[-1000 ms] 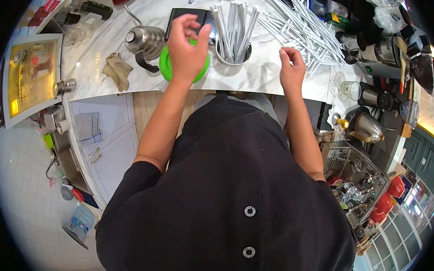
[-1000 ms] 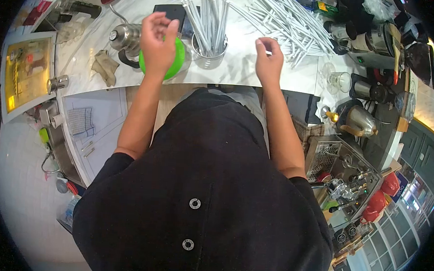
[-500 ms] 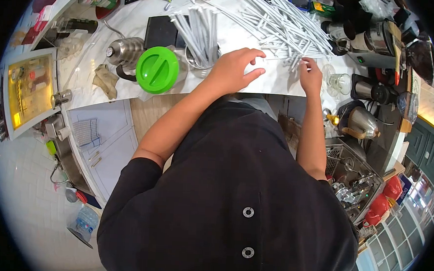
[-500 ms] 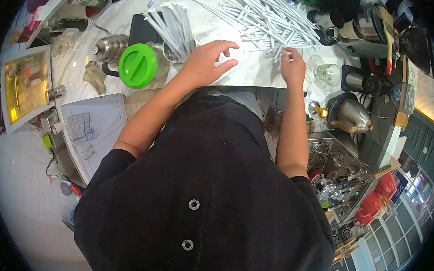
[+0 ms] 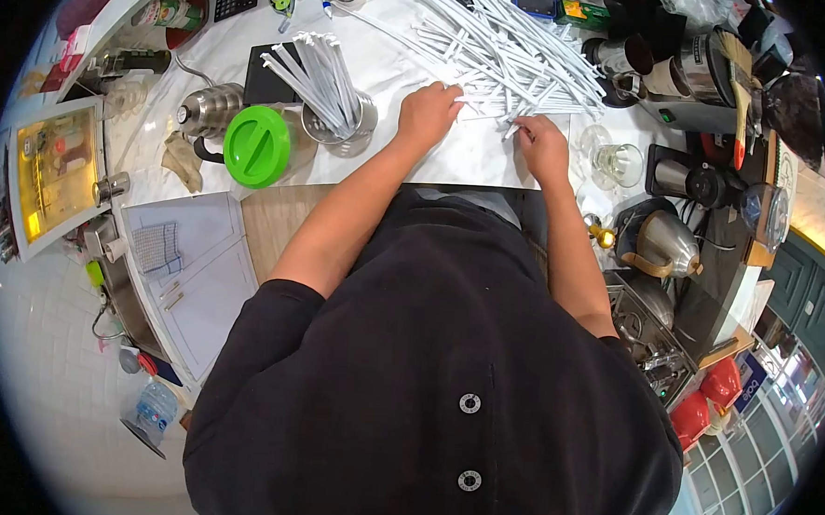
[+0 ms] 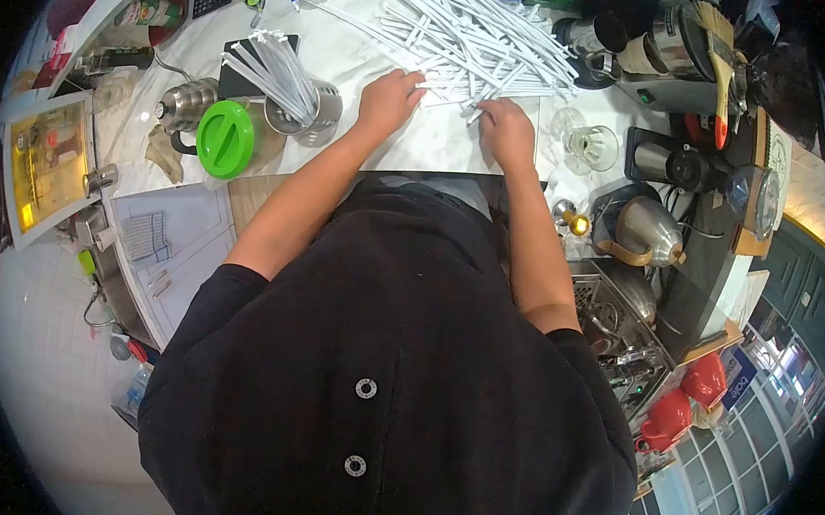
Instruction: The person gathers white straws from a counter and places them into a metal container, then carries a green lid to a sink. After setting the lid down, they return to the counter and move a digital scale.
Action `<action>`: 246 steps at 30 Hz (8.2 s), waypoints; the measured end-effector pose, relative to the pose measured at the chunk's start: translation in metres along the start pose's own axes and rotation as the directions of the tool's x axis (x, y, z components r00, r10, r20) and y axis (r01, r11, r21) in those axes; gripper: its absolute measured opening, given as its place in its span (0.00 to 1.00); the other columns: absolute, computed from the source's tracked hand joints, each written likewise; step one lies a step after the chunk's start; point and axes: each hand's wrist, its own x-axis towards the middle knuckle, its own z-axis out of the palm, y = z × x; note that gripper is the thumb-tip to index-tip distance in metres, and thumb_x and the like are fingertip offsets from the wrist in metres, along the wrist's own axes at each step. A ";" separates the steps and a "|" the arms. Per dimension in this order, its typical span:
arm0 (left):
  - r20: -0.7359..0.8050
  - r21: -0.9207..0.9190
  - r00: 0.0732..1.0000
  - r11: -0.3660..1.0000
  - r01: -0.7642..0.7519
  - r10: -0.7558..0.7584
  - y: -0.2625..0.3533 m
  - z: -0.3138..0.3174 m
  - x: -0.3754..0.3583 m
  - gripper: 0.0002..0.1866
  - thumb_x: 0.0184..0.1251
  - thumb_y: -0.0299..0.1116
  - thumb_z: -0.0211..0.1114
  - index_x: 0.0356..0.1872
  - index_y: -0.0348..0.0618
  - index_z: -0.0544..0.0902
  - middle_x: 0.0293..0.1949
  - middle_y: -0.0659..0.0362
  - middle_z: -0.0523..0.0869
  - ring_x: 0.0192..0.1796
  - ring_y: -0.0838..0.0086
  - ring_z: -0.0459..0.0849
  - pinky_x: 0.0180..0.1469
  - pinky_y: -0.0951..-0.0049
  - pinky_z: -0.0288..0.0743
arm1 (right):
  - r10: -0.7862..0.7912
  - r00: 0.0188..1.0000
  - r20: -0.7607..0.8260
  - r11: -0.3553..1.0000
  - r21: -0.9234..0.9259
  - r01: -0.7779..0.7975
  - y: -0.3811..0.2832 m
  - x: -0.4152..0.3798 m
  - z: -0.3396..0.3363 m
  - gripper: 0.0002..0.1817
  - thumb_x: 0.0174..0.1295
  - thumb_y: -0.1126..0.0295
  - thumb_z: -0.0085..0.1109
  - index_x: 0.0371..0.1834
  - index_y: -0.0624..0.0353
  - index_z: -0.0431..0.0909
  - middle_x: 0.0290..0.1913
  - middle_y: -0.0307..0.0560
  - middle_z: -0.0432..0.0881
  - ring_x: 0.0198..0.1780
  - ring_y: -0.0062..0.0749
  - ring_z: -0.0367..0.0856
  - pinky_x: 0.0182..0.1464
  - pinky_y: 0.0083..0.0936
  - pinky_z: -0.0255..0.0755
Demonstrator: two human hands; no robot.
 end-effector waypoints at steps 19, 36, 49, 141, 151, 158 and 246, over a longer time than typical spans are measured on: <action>-0.493 -0.572 0.849 0.806 -0.153 -0.189 0.039 -0.120 -0.074 0.07 0.65 0.27 0.77 0.41 0.41 0.90 0.35 0.58 0.87 0.30 0.75 0.79 0.35 0.73 0.73 | -0.272 0.862 -0.428 0.944 0.054 0.325 -0.116 0.050 -0.090 0.10 0.61 0.71 0.77 0.46 0.54 0.92 0.42 0.46 0.86 0.44 0.44 0.85 0.47 0.36 0.79; -0.818 -0.493 0.506 0.787 -0.371 -0.274 -0.055 -0.274 -0.117 0.09 0.69 0.28 0.78 0.44 0.37 0.87 0.36 0.62 0.90 0.34 0.83 0.82 0.39 0.78 0.76 | -0.231 0.854 -0.467 0.621 0.604 0.498 -0.282 0.074 -0.058 0.10 0.70 0.77 0.72 0.52 0.69 0.88 0.50 0.46 0.92 0.47 0.22 0.87 0.54 0.20 0.79; -0.538 -0.450 0.810 0.892 -0.042 -0.233 -0.109 -0.210 -0.072 0.13 0.69 0.37 0.79 0.45 0.39 0.91 0.29 0.65 0.87 0.30 0.83 0.80 0.34 0.78 0.76 | -0.119 0.982 -0.146 0.874 0.453 0.173 -0.284 0.066 0.063 0.18 0.63 0.59 0.78 0.49 0.61 0.91 0.39 0.50 0.93 0.41 0.36 0.91 0.47 0.32 0.82; -0.468 -0.460 0.867 0.885 -0.077 -0.168 -0.096 -0.200 -0.169 0.09 0.70 0.30 0.75 0.47 0.40 0.90 0.36 0.58 0.89 0.35 0.74 0.82 0.40 0.72 0.76 | -0.199 0.854 -0.481 0.938 0.160 0.309 -0.295 0.067 0.065 0.08 0.63 0.64 0.72 0.35 0.57 0.90 0.20 0.40 0.82 0.25 0.33 0.82 0.33 0.34 0.71; -0.454 -0.420 0.876 0.906 -0.053 -0.159 -0.124 -0.206 -0.117 0.18 0.69 0.37 0.77 0.56 0.42 0.88 0.38 0.62 0.90 0.34 0.77 0.81 0.39 0.73 0.78 | -0.115 0.898 -0.425 0.919 0.297 0.258 -0.263 0.050 0.102 0.15 0.64 0.63 0.74 0.50 0.58 0.88 0.41 0.48 0.86 0.33 0.35 0.84 0.38 0.33 0.78; -0.222 -0.342 0.959 0.935 0.093 -0.176 -0.139 -0.216 -0.066 0.31 0.64 0.54 0.79 0.59 0.39 0.86 0.36 0.57 0.91 0.34 0.68 0.85 0.42 0.65 0.80 | 0.046 0.983 -0.178 0.905 0.423 0.035 -0.272 0.067 0.096 0.44 0.61 0.52 0.81 0.76 0.64 0.73 0.57 0.53 0.86 0.39 0.28 0.84 0.41 0.29 0.81; -0.681 -0.712 0.582 0.587 -0.385 -0.445 -0.029 -0.239 -0.124 0.09 0.82 0.29 0.65 0.54 0.35 0.81 0.44 0.61 0.86 0.45 0.82 0.82 0.50 0.79 0.77 | -0.096 0.905 -0.415 0.384 0.823 0.418 -0.277 0.062 -0.047 0.12 0.65 0.84 0.73 0.50 0.69 0.85 0.46 0.48 0.91 0.50 0.28 0.89 0.57 0.25 0.81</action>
